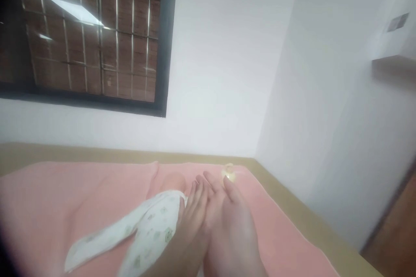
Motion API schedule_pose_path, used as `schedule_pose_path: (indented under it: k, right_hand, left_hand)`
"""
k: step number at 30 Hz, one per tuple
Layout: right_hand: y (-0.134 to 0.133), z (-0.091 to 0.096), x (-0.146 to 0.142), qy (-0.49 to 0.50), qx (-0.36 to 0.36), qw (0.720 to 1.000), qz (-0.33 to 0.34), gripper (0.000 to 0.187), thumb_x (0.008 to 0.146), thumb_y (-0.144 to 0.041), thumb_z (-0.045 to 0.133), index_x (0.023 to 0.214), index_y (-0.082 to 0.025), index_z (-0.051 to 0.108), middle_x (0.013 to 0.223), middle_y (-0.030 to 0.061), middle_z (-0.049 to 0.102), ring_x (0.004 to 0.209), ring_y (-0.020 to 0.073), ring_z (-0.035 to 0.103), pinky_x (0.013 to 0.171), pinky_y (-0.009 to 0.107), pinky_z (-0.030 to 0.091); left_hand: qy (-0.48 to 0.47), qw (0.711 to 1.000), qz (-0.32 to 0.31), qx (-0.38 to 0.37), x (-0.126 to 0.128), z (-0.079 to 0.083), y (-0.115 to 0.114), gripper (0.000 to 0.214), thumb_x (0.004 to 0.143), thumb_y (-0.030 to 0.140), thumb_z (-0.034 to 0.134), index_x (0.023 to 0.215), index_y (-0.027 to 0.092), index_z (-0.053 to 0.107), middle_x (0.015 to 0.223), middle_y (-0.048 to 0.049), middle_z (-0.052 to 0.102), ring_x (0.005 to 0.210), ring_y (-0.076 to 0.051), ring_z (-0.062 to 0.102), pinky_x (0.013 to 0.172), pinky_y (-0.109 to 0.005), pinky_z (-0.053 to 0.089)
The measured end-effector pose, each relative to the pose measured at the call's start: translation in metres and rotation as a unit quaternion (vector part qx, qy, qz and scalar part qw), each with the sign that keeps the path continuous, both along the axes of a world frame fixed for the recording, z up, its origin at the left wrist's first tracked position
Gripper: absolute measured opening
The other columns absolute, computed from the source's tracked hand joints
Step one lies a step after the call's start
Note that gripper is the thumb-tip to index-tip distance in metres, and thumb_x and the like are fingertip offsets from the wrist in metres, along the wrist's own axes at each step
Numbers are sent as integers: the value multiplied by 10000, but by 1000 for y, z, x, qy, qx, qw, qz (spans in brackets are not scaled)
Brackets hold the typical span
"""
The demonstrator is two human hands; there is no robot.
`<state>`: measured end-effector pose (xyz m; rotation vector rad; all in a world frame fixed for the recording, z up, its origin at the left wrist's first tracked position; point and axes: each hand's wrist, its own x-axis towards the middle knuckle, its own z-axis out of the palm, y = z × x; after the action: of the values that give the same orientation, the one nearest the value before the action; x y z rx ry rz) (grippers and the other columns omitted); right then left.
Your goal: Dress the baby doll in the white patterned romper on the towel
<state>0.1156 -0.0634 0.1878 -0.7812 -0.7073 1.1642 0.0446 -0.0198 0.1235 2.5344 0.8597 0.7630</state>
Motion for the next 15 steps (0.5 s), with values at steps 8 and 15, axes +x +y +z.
schedule_pose_path:
  k: [8, 15]
  right_hand:
    - [-13, 6, 9, -88, 169, 969, -157, 483, 865, -489, 312, 1258, -286, 509, 1334, 48, 458, 1253, 257, 394, 1000, 519, 367]
    - [37, -16, -10, -342, 132, 915, -172, 376, 805, -318, 513, 1163, -241, 600, 1263, 36, 531, 1220, 245, 430, 1020, 438, 350]
  left_hand:
    - [56, 980, -41, 185, -31, -70, 45, 566, 861, 346, 424, 1398, 202, 320, 1419, -102, 328, 1299, -346, 286, 1029, -573, 248]
    - [30, 967, -183, 176, -80, -96, 74, 361, 866, 423, 435, 1217, 427, 520, 909, 43, 696, 1009, -189, 594, 992, -359, 402]
